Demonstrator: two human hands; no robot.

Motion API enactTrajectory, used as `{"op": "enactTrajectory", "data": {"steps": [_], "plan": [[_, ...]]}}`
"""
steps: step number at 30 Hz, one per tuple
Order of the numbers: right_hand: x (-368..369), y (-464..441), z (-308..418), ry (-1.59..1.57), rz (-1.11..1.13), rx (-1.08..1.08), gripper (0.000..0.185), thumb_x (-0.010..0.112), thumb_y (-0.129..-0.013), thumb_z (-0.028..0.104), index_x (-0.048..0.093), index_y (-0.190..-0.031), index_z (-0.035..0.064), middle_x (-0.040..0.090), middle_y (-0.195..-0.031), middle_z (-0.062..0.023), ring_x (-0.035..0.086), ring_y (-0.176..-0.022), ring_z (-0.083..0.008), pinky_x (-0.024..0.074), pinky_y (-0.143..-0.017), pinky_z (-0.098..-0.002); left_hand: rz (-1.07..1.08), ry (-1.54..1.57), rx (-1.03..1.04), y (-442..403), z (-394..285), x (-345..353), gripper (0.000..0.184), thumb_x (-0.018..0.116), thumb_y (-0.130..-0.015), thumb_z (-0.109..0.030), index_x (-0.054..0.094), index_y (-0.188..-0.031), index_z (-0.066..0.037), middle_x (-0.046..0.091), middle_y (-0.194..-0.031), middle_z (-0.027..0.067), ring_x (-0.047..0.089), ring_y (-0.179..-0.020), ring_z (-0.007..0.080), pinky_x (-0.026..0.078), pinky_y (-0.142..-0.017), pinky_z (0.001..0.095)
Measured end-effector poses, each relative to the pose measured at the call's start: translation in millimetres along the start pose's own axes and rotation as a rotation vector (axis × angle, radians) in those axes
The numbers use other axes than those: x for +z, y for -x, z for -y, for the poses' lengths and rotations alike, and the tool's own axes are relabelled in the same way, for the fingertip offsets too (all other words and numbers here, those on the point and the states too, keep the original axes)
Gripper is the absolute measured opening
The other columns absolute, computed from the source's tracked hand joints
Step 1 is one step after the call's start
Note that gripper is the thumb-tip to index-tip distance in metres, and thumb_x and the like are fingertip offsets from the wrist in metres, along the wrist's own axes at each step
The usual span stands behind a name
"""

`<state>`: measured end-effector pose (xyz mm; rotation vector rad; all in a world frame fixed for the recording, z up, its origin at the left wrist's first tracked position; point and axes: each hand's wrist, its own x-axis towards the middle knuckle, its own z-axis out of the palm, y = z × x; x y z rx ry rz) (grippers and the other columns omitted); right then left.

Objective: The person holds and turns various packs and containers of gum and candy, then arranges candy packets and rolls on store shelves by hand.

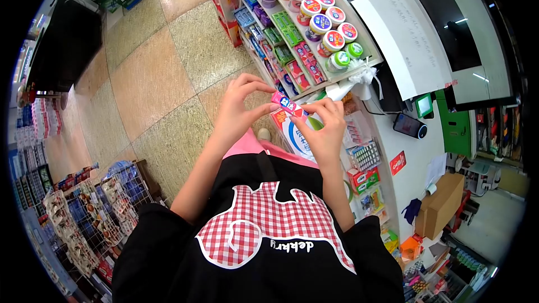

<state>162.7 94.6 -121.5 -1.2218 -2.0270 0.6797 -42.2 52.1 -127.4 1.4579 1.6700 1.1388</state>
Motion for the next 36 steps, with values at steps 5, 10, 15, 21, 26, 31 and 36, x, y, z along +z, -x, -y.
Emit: {"op": "enactTrajectory", "data": {"steps": [5, 10, 15, 21, 26, 31, 36], "plan": [[18, -3, -11, 0.049, -0.057, -0.015, 0.026, 0.084, -0.063, 0.011, 0.074, -0.086, 0.0075, 0.059, -0.085, -0.0036, 0.052, -0.089, -0.0256, 0.0448, -0.080, -0.0372, -0.104, -0.314, 0.235, -13, -9, 8, 0.035, 0.083, -0.065, -0.015, 0.074, -0.099, -0.012, 0.061, -0.113, 0.0048, 0.053, -0.114, 0.0282, 0.041, -0.100, 0.0426], [29, -9, -19, 0.044, -0.045, 0.014, 0.026, 0.084, -0.063, 0.010, 0.073, -0.087, 0.0076, 0.059, -0.087, -0.0041, 0.051, -0.090, -0.0260, 0.0453, -0.079, -0.0374, 0.034, -0.587, 0.511, -37, 7, 14, 0.029, 0.080, -0.065, -0.019, 0.074, -0.093, -0.018, 0.060, -0.105, 0.0000, 0.053, -0.110, 0.0258, 0.038, -0.101, 0.0454], [41, -16, -32, 0.080, -0.073, 0.063, 0.024, 0.083, -0.064, 0.010, 0.072, -0.085, 0.0072, 0.058, -0.086, -0.0042, 0.051, -0.089, -0.0267, 0.0458, -0.079, -0.0380, 0.181, -0.715, 0.648, -60, 22, 32, 0.022, 0.077, -0.068, -0.020, 0.073, -0.090, -0.018, 0.060, -0.097, -0.0035, 0.054, -0.103, 0.0205, 0.039, -0.096, 0.0435], [50, -15, -53, 0.159, -0.085, 0.222, 0.048, 0.084, -0.068, 0.016, 0.069, -0.112, 0.0066, 0.057, -0.102, -0.0080, 0.050, -0.097, -0.0293, 0.0453, -0.087, -0.0394, 0.269, -0.638, 0.713, -102, 59, 48, 0.025, 0.077, -0.069, -0.018, 0.072, -0.093, -0.017, 0.060, -0.096, -0.0034, 0.054, -0.098, 0.0197, 0.041, -0.089, 0.0396], [36, 11, -67, 0.123, -0.114, 0.373, 0.054, 0.082, -0.073, 0.020, 0.065, -0.123, 0.0067, 0.058, -0.109, -0.0095, 0.050, -0.103, -0.0309, 0.0439, -0.093, -0.0405, 0.298, -0.610, 0.762, -161, 121, 76, 0.022, 0.067, -0.074, -0.012, 0.070, -0.096, -0.014, 0.059, -0.098, -0.0015, 0.053, -0.097, 0.0209, 0.044, -0.083, 0.0336], [29, 38, -79, 0.117, -0.134, 0.483, 0.051, 0.081, -0.074, 0.018, 0.066, -0.122, 0.0074, 0.060, -0.110, -0.0086, 0.052, -0.104, -0.0303, 0.0442, -0.094, -0.0395, 0.245, -0.660, 0.858, -216, 142, 112, 0.022, 0.067, -0.074, -0.009, 0.070, -0.096, -0.011, 0.060, -0.099, 0.0005, 0.055, -0.095, 0.0224, 0.047, -0.083, 0.0356], [22, 58, -79, 0.078, -0.152, 0.563, 0.049, 0.080, -0.074, 0.016, 0.066, -0.121, 0.0077, 0.061, -0.110, -0.0083, 0.053, -0.105, -0.0302, 0.0443, -0.095, -0.0390, 0.220, -0.648, 0.857, -213, 162, 129, 0.020, 0.067, -0.074, -0.007, 0.071, -0.093, -0.009, 0.061, -0.097, 0.0023, 0.058, -0.092, 0.0234, 0.050, -0.078, 0.0357]]}}
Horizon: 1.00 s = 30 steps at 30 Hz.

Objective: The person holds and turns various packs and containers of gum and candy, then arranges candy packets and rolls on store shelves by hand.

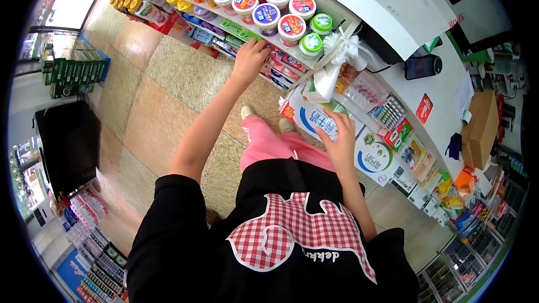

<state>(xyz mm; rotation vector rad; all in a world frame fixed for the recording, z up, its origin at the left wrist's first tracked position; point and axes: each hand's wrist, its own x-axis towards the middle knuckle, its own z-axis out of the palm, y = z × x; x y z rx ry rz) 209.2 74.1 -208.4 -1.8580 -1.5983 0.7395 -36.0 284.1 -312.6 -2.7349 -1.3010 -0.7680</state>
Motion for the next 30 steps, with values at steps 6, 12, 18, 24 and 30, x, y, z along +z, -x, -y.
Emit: {"op": "enactTrajectory", "data": {"steps": [6, 12, 18, 24, 30], "plan": [[0, -2, 2, -0.064, 0.004, 0.057, 0.047, 0.079, -0.075, 0.016, 0.067, -0.120, 0.0078, 0.062, -0.110, -0.0088, 0.053, -0.105, -0.0304, 0.0447, -0.094, -0.0390, 0.015, -0.013, -0.011, 3, 0, 9, 0.022, 0.063, -0.075, -0.010, 0.072, -0.095, -0.010, 0.060, -0.101, 0.0027, 0.057, -0.095, 0.0224, 0.049, -0.080, 0.0351], [1, -2, 0, -0.054, 0.000, 0.042, 0.046, 0.079, -0.075, 0.017, 0.067, -0.118, 0.0069, 0.063, -0.109, -0.0096, 0.054, -0.104, -0.0306, 0.0450, -0.093, -0.0389, 0.048, -0.012, -0.028, 0, -1, 15, 0.023, 0.062, -0.074, -0.007, 0.071, -0.095, -0.010, 0.060, -0.102, 0.0036, 0.057, -0.098, 0.0238, 0.050, -0.082, 0.0365], [1, -2, -5, -0.059, 0.002, 0.055, 0.044, 0.078, -0.076, 0.016, 0.067, -0.118, 0.0057, 0.063, -0.108, -0.0099, 0.054, -0.103, -0.0307, 0.0443, -0.093, -0.0385, 0.075, -0.009, -0.046, -3, 1, 20, 0.023, 0.061, -0.074, -0.005, 0.071, -0.095, -0.009, 0.060, -0.104, 0.0045, 0.058, -0.101, 0.0254, 0.050, -0.083, 0.0373], [1, -1, -5, -0.068, 0.023, 0.059, 0.043, 0.078, -0.076, 0.016, 0.067, -0.117, 0.0058, 0.063, -0.109, -0.0098, 0.054, -0.103, -0.0307, 0.0437, -0.094, -0.0386, 0.085, 0.002, -0.091, -1, -6, 19, 0.029, 0.061, -0.075, -0.004, 0.069, -0.102, -0.008, 0.060, -0.104, 0.0058, 0.057, -0.102, 0.0263, 0.050, -0.085, 0.0388], [0, -3, -3, -0.068, 0.052, 0.047, 0.043, 0.078, -0.077, 0.016, 0.067, -0.117, 0.0066, 0.064, -0.111, -0.0097, 0.054, -0.105, -0.0308, 0.0434, -0.095, -0.0391, 0.022, -0.063, -0.136, 23, -24, 19, 0.045, 0.060, -0.080, -0.007, 0.062, -0.125, -0.006, 0.058, -0.124, 0.0076, 0.054, -0.120, 0.0276, 0.042, -0.103, 0.0435]]}}
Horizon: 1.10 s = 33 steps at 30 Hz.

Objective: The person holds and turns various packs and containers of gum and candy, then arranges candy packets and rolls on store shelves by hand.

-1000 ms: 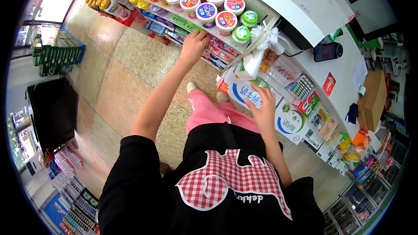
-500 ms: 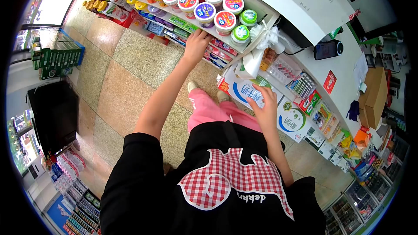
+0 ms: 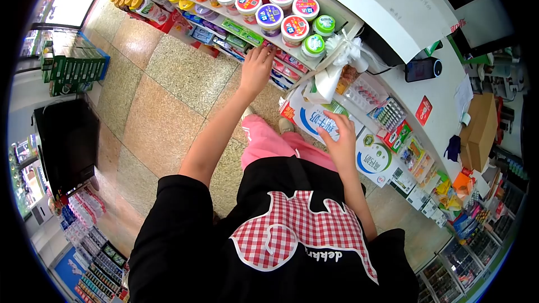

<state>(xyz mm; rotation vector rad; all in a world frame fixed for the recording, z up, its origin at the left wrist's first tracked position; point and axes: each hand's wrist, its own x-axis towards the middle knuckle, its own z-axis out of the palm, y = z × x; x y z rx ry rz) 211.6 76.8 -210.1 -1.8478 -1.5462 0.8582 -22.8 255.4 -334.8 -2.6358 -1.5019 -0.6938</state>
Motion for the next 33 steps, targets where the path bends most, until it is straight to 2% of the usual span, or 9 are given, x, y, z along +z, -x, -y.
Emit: {"op": "enactTrajectory", "data": {"steps": [4, 5, 8, 11, 20, 23, 27, 31, 33], "plan": [[3, 0, 1, -0.011, 0.035, -0.009, 0.042, 0.076, -0.078, 0.016, 0.067, -0.118, 0.0069, 0.064, -0.113, -0.0097, 0.054, -0.107, -0.0312, 0.0428, -0.097, -0.0396, 0.050, -0.071, 0.001, 20, -8, 6, 0.053, 0.062, -0.085, -0.011, 0.054, -0.138, -0.008, 0.054, -0.139, 0.0082, 0.047, -0.132, 0.0278, 0.034, -0.113, 0.0484], [3, 0, 2, -0.017, 0.045, -0.012, 0.041, 0.076, -0.079, 0.016, 0.067, -0.118, 0.0069, 0.064, -0.113, -0.0097, 0.054, -0.107, -0.0314, 0.0427, -0.098, -0.0397, 0.084, -0.079, -0.009, 23, -9, 7, 0.059, 0.061, -0.087, -0.012, 0.047, -0.144, -0.008, 0.051, -0.143, 0.0085, 0.045, -0.135, 0.0280, 0.032, -0.115, 0.0484], [5, 0, 5, -0.006, 0.059, -0.041, 0.040, 0.074, -0.079, 0.015, 0.066, -0.118, 0.0070, 0.064, -0.114, -0.0097, 0.053, -0.108, -0.0318, 0.0423, -0.099, -0.0399, 0.088, -0.070, -0.026, 26, -11, 13, 0.063, 0.062, -0.086, -0.012, 0.044, -0.147, -0.009, 0.048, -0.146, 0.0086, 0.043, -0.137, 0.0283, 0.030, -0.116, 0.0491], [7, 0, 6, 0.024, 0.067, -0.064, 0.040, 0.074, -0.079, 0.015, 0.066, -0.118, 0.0071, 0.064, -0.114, -0.0097, 0.053, -0.109, -0.0318, 0.0424, -0.098, -0.0397, 0.102, -0.003, -0.041, 24, -15, 9, 0.061, 0.057, -0.085, -0.008, 0.046, -0.144, -0.005, 0.048, -0.146, 0.0118, 0.039, -0.140, 0.0304, 0.026, -0.118, 0.0523], [12, -2, 13, 0.015, 0.079, -0.077, 0.040, 0.074, -0.080, 0.014, 0.067, -0.118, 0.0076, 0.064, -0.114, -0.0100, 0.054, -0.108, -0.0314, 0.0422, -0.097, -0.0396, 0.112, 0.034, -0.100, 23, -17, 2, 0.069, 0.061, -0.080, -0.009, 0.043, -0.146, -0.006, 0.044, -0.148, 0.0127, 0.033, -0.143, 0.0353, 0.024, -0.118, 0.0537], [17, -3, 15, 0.046, 0.072, -0.134, 0.038, 0.073, -0.082, 0.013, 0.067, -0.118, 0.0045, 0.065, -0.110, -0.0127, 0.057, -0.104, -0.0297, 0.0439, -0.092, -0.0372, 0.123, 0.072, -0.100, 21, -15, -4, 0.075, 0.066, -0.077, -0.009, 0.040, -0.147, -0.008, 0.040, -0.151, 0.0115, 0.030, -0.144, 0.0349, 0.024, -0.119, 0.0529], [23, -2, 19, 0.048, 0.097, -0.142, 0.039, 0.073, -0.082, 0.014, 0.066, -0.118, 0.0046, 0.065, -0.109, -0.0128, 0.057, -0.104, -0.0303, 0.0436, -0.093, -0.0376, 0.126, 0.076, -0.060, 3, -9, -4, 0.079, 0.068, -0.070, -0.007, 0.042, -0.145, -0.007, 0.039, -0.151, 0.0119, 0.028, -0.145, 0.0343, 0.019, -0.120, 0.0556], [24, -2, 22, 0.054, 0.113, -0.139, 0.039, 0.073, -0.082, 0.014, 0.066, -0.119, 0.0048, 0.065, -0.110, -0.0124, 0.057, -0.103, -0.0308, 0.0435, -0.093, -0.0378, 0.241, 0.074, -0.044, -4, -6, 5, 0.080, 0.068, -0.069, -0.007, 0.042, -0.145, -0.007, 0.039, -0.151, 0.0111, 0.028, -0.146, 0.0309, 0.015, -0.121, 0.0569], [24, -2, 21, 0.062, 0.105, -0.150, 0.038, 0.073, -0.082, 0.014, 0.066, -0.119, 0.0051, 0.065, -0.109, -0.0121, 0.058, -0.102, -0.0306, 0.0439, -0.092, -0.0376, 0.221, 0.075, -0.044, -2, -6, 8, 0.081, 0.068, -0.069, -0.006, 0.042, -0.145, -0.007, 0.039, -0.151, 0.0107, 0.028, -0.146, 0.0297, 0.014, -0.121, 0.0568]]}}
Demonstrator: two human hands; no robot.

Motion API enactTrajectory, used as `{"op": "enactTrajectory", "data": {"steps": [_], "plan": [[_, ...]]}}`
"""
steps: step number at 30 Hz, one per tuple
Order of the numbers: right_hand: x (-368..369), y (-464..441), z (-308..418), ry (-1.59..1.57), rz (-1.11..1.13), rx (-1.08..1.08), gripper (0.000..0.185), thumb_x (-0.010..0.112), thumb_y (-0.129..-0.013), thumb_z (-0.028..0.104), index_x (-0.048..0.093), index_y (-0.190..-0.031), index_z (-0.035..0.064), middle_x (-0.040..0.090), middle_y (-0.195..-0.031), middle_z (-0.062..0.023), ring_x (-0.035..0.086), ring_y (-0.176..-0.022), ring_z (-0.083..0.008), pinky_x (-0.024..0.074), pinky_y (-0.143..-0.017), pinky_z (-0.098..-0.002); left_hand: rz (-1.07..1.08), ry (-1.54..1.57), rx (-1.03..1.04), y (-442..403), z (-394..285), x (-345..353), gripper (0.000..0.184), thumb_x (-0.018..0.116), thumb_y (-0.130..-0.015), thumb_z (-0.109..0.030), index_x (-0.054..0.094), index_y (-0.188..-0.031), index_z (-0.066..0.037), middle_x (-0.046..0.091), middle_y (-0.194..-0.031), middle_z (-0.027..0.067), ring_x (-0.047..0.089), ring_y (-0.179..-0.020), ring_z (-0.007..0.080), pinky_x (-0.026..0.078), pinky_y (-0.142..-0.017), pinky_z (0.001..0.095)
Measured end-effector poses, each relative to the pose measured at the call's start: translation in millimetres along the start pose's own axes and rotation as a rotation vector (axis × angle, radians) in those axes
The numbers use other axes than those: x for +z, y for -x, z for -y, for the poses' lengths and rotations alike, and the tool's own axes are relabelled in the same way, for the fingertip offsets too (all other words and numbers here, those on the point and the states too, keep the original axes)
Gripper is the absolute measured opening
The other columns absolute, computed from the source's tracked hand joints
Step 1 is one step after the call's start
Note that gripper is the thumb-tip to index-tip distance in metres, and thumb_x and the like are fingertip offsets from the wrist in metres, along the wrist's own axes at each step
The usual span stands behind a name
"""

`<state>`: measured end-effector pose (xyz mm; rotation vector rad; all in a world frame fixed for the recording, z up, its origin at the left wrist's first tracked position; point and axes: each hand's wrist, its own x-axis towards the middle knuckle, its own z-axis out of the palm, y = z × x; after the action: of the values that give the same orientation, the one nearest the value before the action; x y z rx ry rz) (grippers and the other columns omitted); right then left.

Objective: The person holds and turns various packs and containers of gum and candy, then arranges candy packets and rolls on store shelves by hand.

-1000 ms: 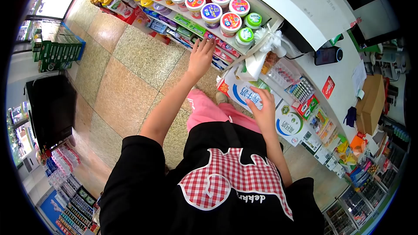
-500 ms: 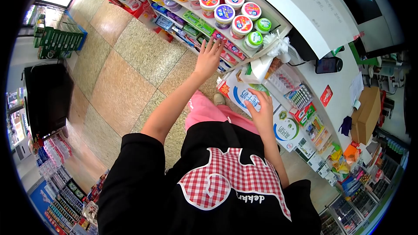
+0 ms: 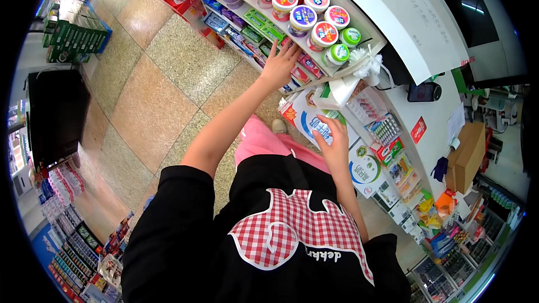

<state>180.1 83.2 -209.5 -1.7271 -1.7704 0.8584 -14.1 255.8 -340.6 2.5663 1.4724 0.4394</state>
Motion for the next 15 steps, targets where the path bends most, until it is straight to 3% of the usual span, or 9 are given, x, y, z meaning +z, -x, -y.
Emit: {"op": "enactTrajectory", "data": {"steps": [5, 8, 15], "plan": [[0, 2, -4, 0.004, -0.002, 0.026, 0.038, 0.072, -0.083, 0.015, 0.066, -0.119, 0.0053, 0.065, -0.108, -0.0113, 0.058, -0.101, -0.0286, 0.0463, -0.085, -0.0360, -0.003, 0.011, -0.014, 3, -2, 3, 0.084, 0.069, -0.067, -0.003, 0.041, -0.146, -0.008, 0.040, -0.151, 0.0100, 0.028, -0.146, 0.0285, 0.014, -0.122, 0.0567], [0, 1, -1, -0.047, 0.040, 0.096, 0.040, 0.073, -0.081, 0.013, 0.066, -0.119, 0.0055, 0.064, -0.114, -0.0117, 0.054, -0.107, -0.0320, 0.0417, -0.097, -0.0394, -0.019, 0.031, -0.021, 3, -4, 1, 0.084, 0.070, -0.066, -0.002, 0.041, -0.145, -0.008, 0.041, -0.150, 0.0102, 0.028, -0.146, 0.0296, 0.013, -0.122, 0.0566], [3, -3, 0, -0.038, 0.051, 0.065, 0.040, 0.073, -0.081, 0.014, 0.066, -0.119, 0.0055, 0.064, -0.113, -0.0120, 0.054, -0.106, -0.0323, 0.0415, -0.096, -0.0397, 0.051, 0.000, -0.044, -6, -7, -4, 0.082, 0.072, -0.064, -0.006, 0.046, -0.141, -0.008, 0.042, -0.147, 0.0114, 0.027, -0.146, 0.0338, 0.012, -0.121, 0.0595]]}}
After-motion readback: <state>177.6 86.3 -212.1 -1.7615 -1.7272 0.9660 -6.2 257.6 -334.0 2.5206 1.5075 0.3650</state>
